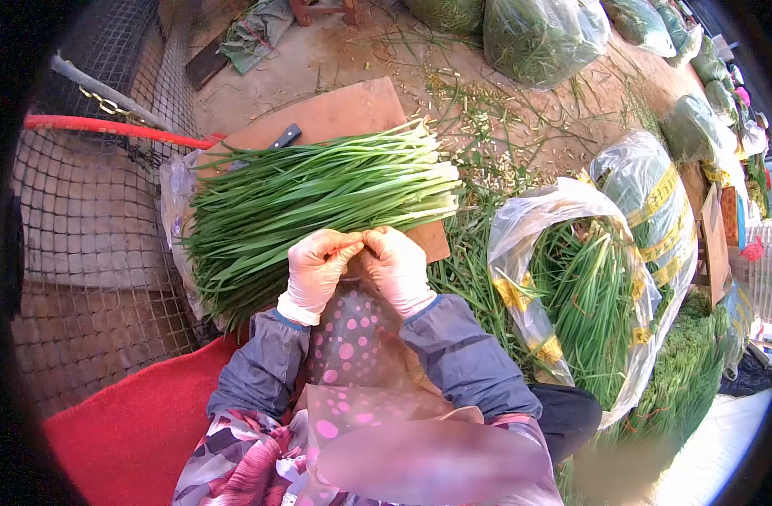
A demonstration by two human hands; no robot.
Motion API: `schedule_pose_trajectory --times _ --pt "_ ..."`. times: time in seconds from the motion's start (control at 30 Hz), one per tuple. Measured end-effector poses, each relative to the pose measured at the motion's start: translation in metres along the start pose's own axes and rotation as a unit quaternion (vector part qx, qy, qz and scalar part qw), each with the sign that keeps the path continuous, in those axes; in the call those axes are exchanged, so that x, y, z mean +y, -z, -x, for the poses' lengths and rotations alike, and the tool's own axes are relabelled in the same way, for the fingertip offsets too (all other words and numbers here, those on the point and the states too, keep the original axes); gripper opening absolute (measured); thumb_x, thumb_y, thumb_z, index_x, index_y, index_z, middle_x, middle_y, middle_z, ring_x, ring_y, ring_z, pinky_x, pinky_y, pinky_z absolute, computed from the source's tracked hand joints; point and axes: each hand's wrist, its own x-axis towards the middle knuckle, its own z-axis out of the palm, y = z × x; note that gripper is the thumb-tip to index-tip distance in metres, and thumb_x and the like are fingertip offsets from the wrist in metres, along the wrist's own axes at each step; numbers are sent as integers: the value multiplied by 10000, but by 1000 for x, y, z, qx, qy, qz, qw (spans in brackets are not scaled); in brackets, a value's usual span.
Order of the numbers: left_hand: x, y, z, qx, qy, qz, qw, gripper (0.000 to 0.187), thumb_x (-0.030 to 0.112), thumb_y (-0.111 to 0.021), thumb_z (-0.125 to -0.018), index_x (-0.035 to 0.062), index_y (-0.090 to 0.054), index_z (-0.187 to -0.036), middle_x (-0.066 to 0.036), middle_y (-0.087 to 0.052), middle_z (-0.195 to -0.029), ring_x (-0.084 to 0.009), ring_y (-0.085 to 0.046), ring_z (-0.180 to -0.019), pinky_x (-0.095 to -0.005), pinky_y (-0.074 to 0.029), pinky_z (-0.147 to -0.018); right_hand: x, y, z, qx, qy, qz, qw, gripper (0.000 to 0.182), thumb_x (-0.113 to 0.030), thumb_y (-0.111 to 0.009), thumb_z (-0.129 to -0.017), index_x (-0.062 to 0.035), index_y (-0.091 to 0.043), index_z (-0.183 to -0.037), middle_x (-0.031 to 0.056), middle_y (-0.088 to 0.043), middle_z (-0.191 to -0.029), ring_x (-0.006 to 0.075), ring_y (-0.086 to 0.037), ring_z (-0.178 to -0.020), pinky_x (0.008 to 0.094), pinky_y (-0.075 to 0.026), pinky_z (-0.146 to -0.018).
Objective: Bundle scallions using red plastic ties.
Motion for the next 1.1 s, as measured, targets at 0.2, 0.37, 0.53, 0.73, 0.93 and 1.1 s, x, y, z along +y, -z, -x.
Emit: schedule_pose_trajectory --times 0.2,0.37,0.53,0.73,0.93,1.1 --pt "27 24 -71 2 -112 -123 986 362 62 -735 -765 34 -641 -1114 -133 -674 -1006 -255 -619 -737 -335 -507 -698 11 1 1 22 50 -25 998 204 -31 -659 -760 -116 -683 -944 55 -625 -803 237 -628 -750 315 -508 -684" --pt "-48 1 -158 -62 -82 -438 893 461 363 -527 -937 78 -538 -1299 -172 -550 -1310 -361 -509 -1181 -509 -356 -1013 4 14 -4 -43 58 -16 997 180 -9 -661 -775 -104 -684 -926 45 -649 -843 209 -642 -803 285 -507 -703" --pt "-32 -8 -137 -197 -3 -486 852 414 431 -450 -962 112 -693 -1064 -109 -693 -1016 -284 -579 -1117 -617 -161 -1108 -9 27 3 -5 -387 -460 799 121 -77 -671 -869 -24 -676 -978 27 -681 -855 130 -653 -707 249 -516 -632" --pt "-31 -8 -56 -61 -98 -429 896 297 278 -585 -910 24 -672 -1036 -141 -650 -869 -317 -633 -831 -468 -462 -913 -23 31 43 -91 -45 -40 994 98 -163 -688 -825 -119 -712 -909 71 -670 -760 215 -655 -665 319 -516 -604" --pt "-14 -12 -33 -81 -16 -436 896 274 273 -581 -911 44 -664 -1036 -136 -641 -857 -321 -642 -711 -423 -508 -626 -58 48 20 -163 206 302 916 103 -249 -630 -737 -179 -677 -796 0 -608 -771 203 -597 -776 375 -461 -660" --pt "-32 0 -34 -102 1 -386 917 208 220 -560 -904 59 -645 -1004 -145 -655 -887 -350 -649 -719 -439 -516 -627 -56 54 -37 -211 250 233 916 131 -257 -707 -708 -144 -695 -773 102 -539 -1310 346 -413 -1305 532 -290 -1082"
